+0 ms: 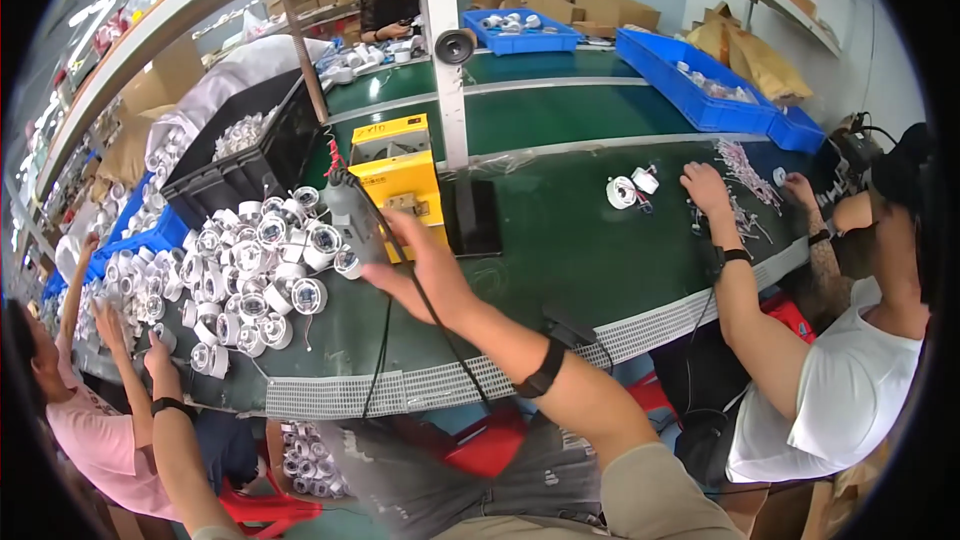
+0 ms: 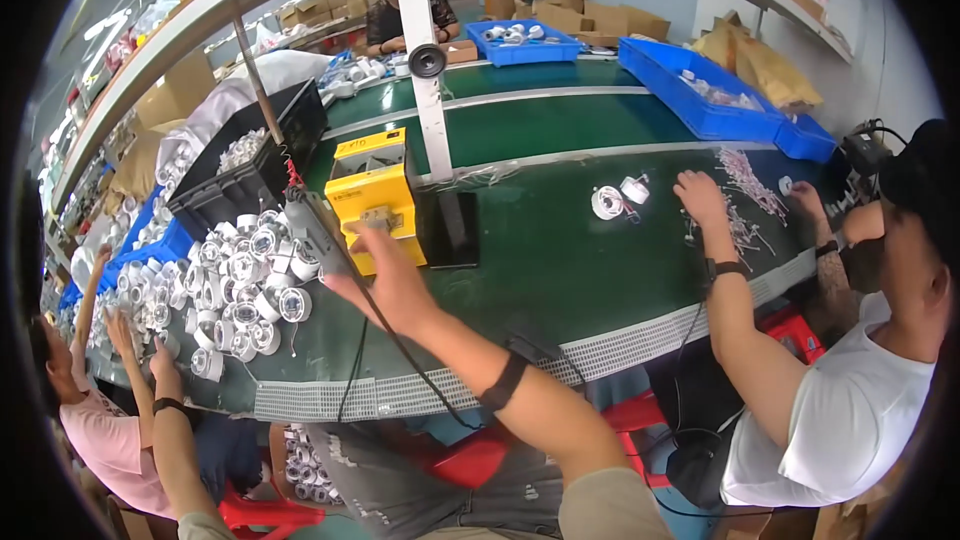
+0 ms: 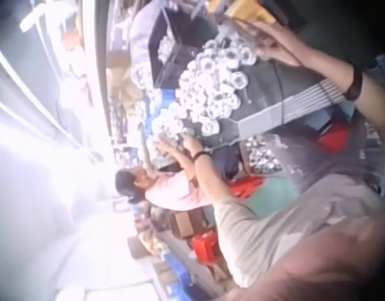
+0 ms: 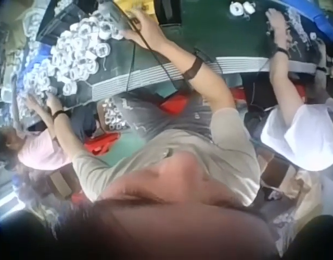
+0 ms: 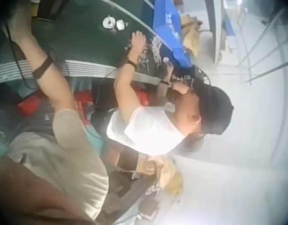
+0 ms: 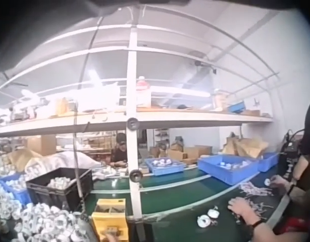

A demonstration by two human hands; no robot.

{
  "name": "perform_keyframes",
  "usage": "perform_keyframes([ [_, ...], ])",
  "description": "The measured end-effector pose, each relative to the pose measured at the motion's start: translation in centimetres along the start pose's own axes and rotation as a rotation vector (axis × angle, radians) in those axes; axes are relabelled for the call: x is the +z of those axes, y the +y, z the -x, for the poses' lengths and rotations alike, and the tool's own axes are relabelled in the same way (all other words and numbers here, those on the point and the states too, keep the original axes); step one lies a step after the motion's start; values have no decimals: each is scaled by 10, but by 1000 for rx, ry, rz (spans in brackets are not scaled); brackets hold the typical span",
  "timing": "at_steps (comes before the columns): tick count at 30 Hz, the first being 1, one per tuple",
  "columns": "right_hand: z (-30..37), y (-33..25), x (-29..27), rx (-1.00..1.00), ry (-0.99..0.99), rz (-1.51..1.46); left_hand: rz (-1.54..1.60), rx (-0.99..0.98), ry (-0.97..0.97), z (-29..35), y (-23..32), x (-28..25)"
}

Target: The person picks up a white plastic housing and a circuit board with wires, threads the wires through the housing, and places the assembly into a yellow machine. They then apply a handheld tool to the unit before setting the completed component onto the workbench.

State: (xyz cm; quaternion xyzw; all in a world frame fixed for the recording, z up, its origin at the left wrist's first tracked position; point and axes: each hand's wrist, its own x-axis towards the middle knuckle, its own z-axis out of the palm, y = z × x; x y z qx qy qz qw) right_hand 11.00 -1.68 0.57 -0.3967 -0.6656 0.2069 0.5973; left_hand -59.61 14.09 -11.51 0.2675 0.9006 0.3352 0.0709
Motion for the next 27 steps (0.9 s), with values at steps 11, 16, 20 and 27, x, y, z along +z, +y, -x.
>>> perform_keyframes([
  [11, 8, 75, -255, 459, 315, 1462, 714, 675, 278, 313, 17, -65],
  [16, 5, 77, -236, 388, 16, 1474, 644, 1203, -140, 457, 83, -88],
  [20, -1, 28, -172, 80, -42, 793, 764, 1285, -824, 550, 160, -63],
  [27, -11, -16, -74, -384, -312, 534, 942, 668, -1555, 595, 242, 33],
])
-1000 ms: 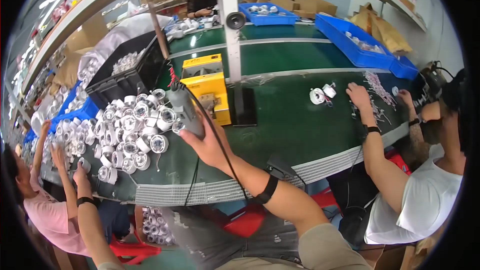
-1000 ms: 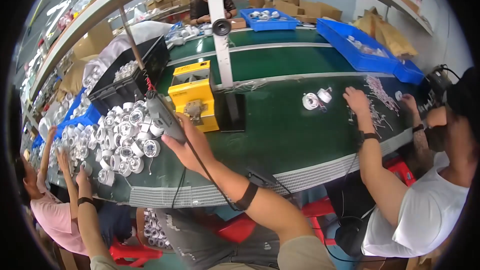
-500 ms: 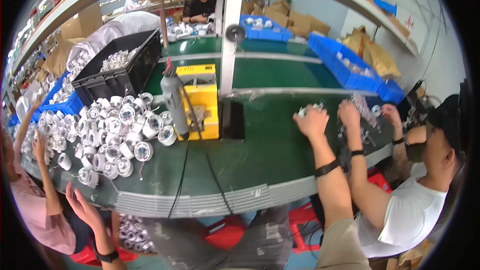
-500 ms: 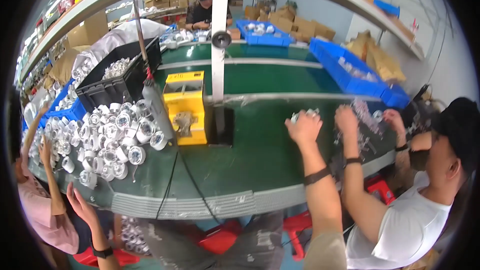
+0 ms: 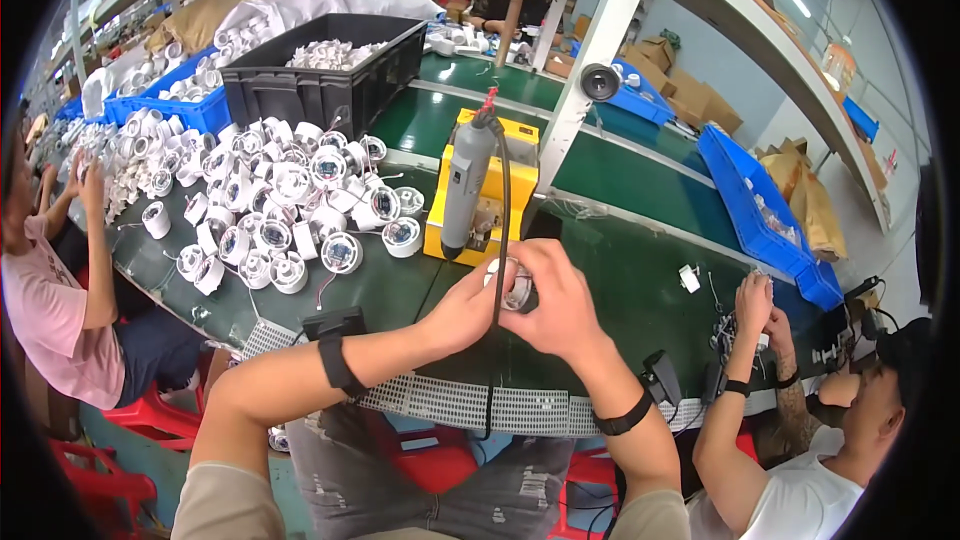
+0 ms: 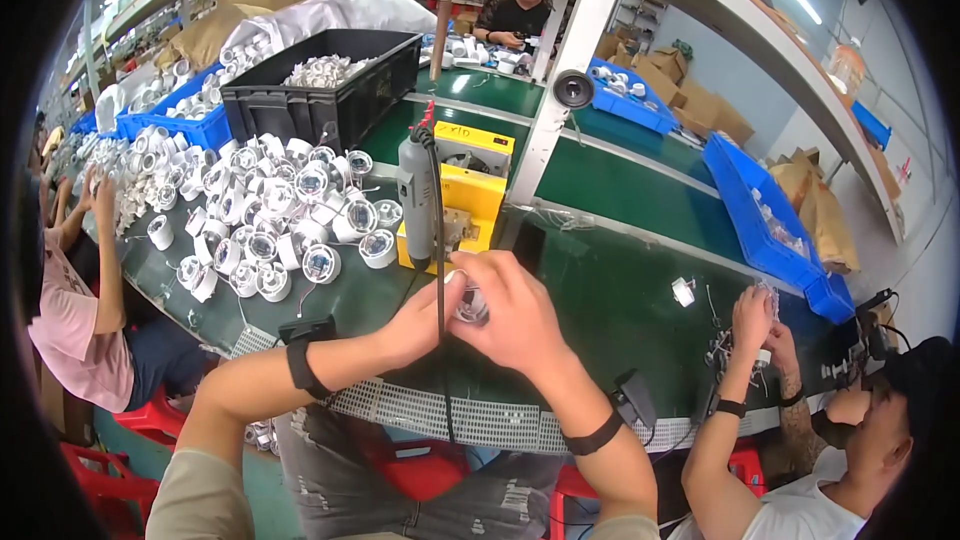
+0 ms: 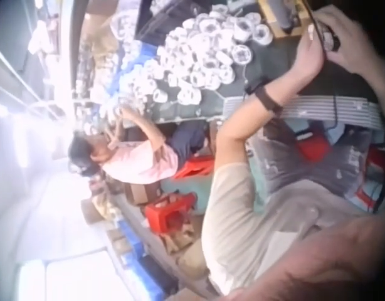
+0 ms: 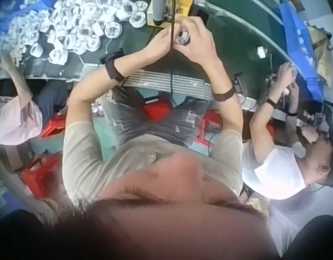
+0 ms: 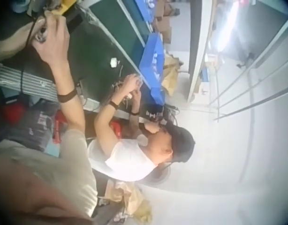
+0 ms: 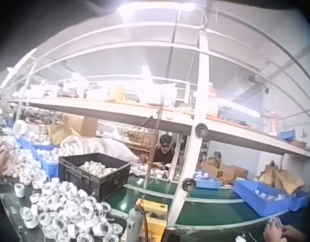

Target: The person picks up a white plastic housing and a circuit board with wires, threads the wires through the housing, and places the assembly into a yellow machine. They then apply a handheld tool to the unit before setting the completed component onto the workbench.

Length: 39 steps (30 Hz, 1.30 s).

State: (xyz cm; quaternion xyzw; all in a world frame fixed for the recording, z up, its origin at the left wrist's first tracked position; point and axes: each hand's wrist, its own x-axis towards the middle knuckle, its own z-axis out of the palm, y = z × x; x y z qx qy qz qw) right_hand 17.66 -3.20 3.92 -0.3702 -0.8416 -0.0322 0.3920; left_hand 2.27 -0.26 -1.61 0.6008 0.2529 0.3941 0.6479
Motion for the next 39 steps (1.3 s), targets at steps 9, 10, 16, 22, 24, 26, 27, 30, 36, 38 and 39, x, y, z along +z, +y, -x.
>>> perform_keyframes([
  [9, 19, 14, -4, 344, -101, -416, 179, 129, 49, 7, 2, -3],
  [10, 23, 22, -6, 415, -175, -539, 65, 151, 79, 6, -1, -6],
  [16, 21, 24, -13, 410, -61, -572, 35, 167, 103, 9, 8, -4],
  [22, 24, 10, -15, 610, -23, -850, 95, 181, 178, 8, 8, -3],
  [24, 29, 8, -8, 687, -30, -956, 303, 261, 89, 7, 8, 0],
  [26, 27, 5, 0, 615, 41, -900, 341, 278, 78, 5, 6, 7],
  [27, 26, 3, 2, 541, 109, -843, 377, 297, 71, 4, 5, 9],
  [30, 22, -7, 1, 546, 137, -795, 298, 271, -27, 4, -2, -2],
  [36, 25, -9, 12, 422, 210, -482, 344, 291, -83, 4, 0, 3],
  [38, 24, -8, 14, 278, 249, -358, 357, 290, -101, 2, 0, 2],
  [39, 25, -7, 15, 270, 275, -309, 365, 294, -124, 2, 0, 1],
])
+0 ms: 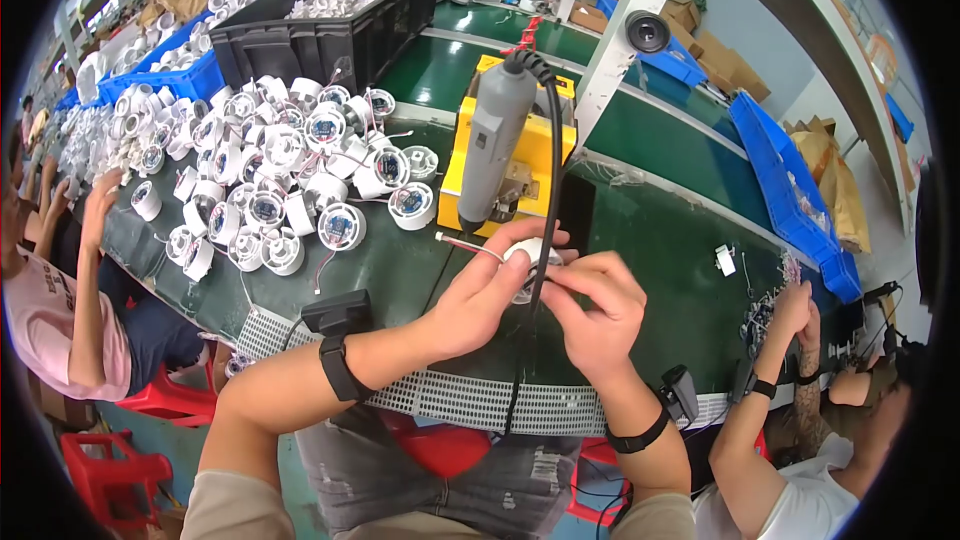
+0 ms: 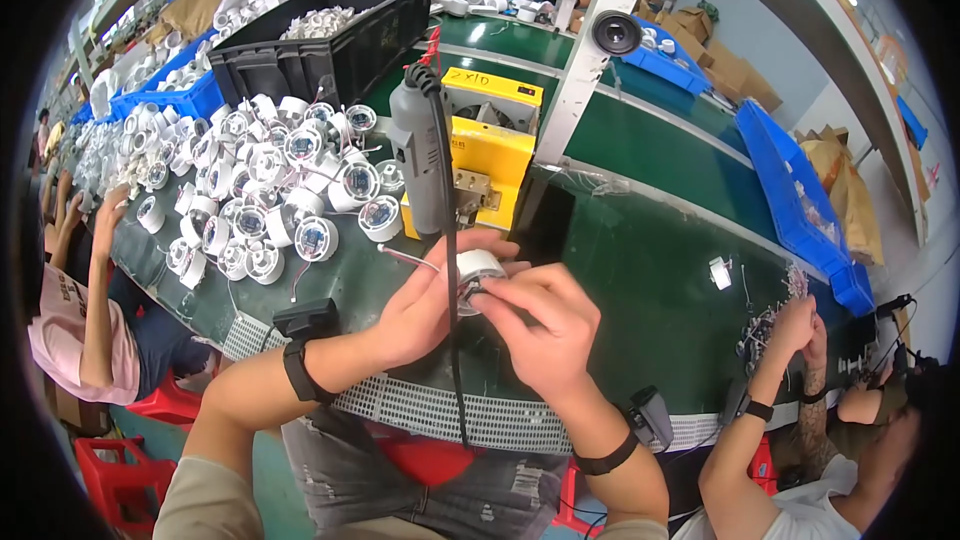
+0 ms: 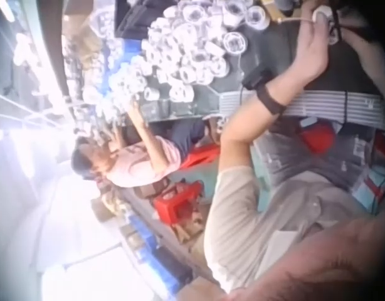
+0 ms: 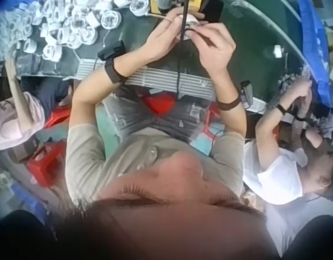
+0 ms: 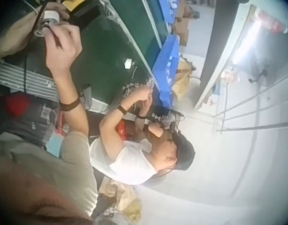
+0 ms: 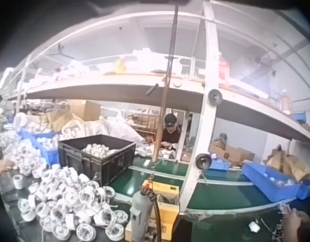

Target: The person picks up a white plastic housing and a circuit board with wires, threads the wires through the housing, and places the assembly into a yellow machine. They then apply a handheld tool to the unit before setting the completed component onto the workbench.

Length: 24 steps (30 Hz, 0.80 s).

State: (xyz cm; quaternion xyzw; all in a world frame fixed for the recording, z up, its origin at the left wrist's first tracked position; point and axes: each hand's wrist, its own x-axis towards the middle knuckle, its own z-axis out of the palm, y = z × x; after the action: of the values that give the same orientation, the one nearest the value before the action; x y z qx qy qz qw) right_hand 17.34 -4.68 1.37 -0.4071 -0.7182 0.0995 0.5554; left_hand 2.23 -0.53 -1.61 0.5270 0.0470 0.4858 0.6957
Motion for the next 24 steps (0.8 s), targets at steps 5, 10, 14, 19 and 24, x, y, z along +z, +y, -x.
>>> perform_keyframes([
  [5, 3, 6, 2, 77, 97, 53, 182, -40, -21, 3, -2, 2],
  [10, -3, 13, 2, 355, 13, -504, 62, -69, 0, 3, -3, 1],
  [14, -3, 23, -6, 512, -75, -582, -444, -143, -5, -1, -1, -1],
  [19, -10, 24, -5, 393, -153, -85, -126, -343, 165, -4, -1, -5],
  [24, -40, 2, 12, 243, 90, 62, -285, -582, 114, -1, -10, -11],
])
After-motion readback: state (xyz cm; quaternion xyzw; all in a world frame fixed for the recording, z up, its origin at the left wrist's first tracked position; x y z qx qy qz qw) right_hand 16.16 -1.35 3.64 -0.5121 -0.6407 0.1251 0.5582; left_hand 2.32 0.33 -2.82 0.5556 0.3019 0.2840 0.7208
